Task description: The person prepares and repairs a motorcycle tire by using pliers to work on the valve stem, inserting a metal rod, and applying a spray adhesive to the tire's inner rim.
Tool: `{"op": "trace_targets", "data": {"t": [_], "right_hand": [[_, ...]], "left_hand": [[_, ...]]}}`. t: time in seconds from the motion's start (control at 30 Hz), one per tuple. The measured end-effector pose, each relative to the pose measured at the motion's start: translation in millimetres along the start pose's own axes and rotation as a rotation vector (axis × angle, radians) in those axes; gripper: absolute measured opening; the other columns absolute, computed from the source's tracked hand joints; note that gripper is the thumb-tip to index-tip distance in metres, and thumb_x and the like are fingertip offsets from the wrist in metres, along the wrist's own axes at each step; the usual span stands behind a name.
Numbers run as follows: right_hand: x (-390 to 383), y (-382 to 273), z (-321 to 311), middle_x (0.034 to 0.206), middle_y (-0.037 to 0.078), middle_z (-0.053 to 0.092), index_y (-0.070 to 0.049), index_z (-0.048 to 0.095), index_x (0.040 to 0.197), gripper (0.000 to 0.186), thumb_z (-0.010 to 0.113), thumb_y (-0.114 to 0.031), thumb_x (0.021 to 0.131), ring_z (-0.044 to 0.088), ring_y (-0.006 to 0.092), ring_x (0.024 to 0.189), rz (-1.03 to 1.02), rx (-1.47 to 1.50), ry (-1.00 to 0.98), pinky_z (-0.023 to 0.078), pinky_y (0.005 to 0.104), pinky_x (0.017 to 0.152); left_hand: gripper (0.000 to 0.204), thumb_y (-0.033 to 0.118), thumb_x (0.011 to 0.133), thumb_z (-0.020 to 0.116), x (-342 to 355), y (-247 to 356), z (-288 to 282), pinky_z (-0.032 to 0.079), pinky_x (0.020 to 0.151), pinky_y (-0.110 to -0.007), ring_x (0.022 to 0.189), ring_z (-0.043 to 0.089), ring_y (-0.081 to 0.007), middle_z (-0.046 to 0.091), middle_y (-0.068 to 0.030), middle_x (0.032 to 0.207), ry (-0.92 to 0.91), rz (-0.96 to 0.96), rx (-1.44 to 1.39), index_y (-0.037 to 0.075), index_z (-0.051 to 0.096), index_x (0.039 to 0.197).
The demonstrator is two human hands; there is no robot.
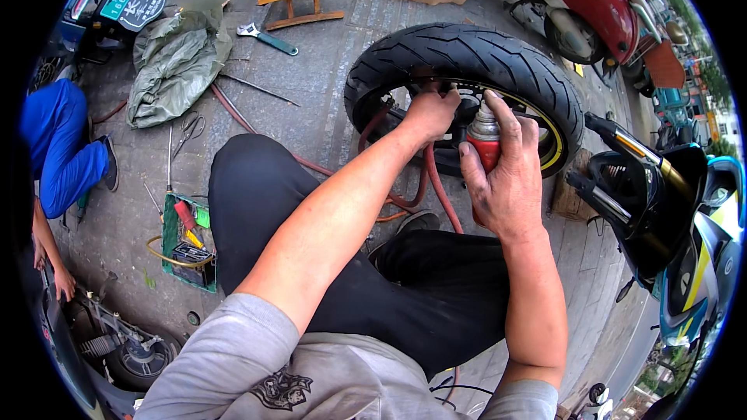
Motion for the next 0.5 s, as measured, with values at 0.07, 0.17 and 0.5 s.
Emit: {"op": "trace_targets", "data": {"t": [0.07,0.17,0.5], "right_hand": [[1.9,1.9,0.2,0.123,0.019,0.055,-0.019,0.05,0.16,0.073,0.08,-0.021,0.093,0.061,0.0389,0.111,-0.038,-0.135,-0.011,0.054,0.0473,0.099],[13.0,-2.5,9.4,0.122,0.02,0.054,-0.02,0.052,0.158,0.071,0.08,-0.021,0.093,0.061,0.0386,0.109,-0.089,-0.286,-0.051,0.055,0.0473,0.098],[40.7,-16.9,25.6,0.118,0.019,0.054,-0.025,0.058,0.154,0.068,0.081,-0.02,0.09,0.06,0.038,0.108,-0.255,-0.478,-0.144,0.056,0.0468,0.094]], "left_hand": [[0.046,0.037,0.103,0.059,-3.3,9.4,10.7,0.057,0.093,-0.046,0.107,0.075,-0.0386,0.077,-0.0233,0.114,-0.042,-0.001,0.021,0.004,0.064,0.133],[0.054,0.032,0.102,0.059,-3.8,13.3,6.2,0.056,0.103,-0.049,0.119,0.072,-0.0437,0.074,-0.0284,0.126,-0.078,0.025,0.01,0.003,0.056,0.147],[0.052,0.035,0.101,0.067,3.1,5.2,9.9,0.054,0.107,-0.045,0.128,0.069,-0.0359,0.072,-0.0216,0.134,-0.037,0.141,-0.031,0.007,0.061,0.144]]}}
Point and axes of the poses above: each hand's wrist, its own x-axis towards the middle knuckle, its own z-axis out of the palm, y = z × x, the point moved 5 cm from there along x, towards the middle knuckle
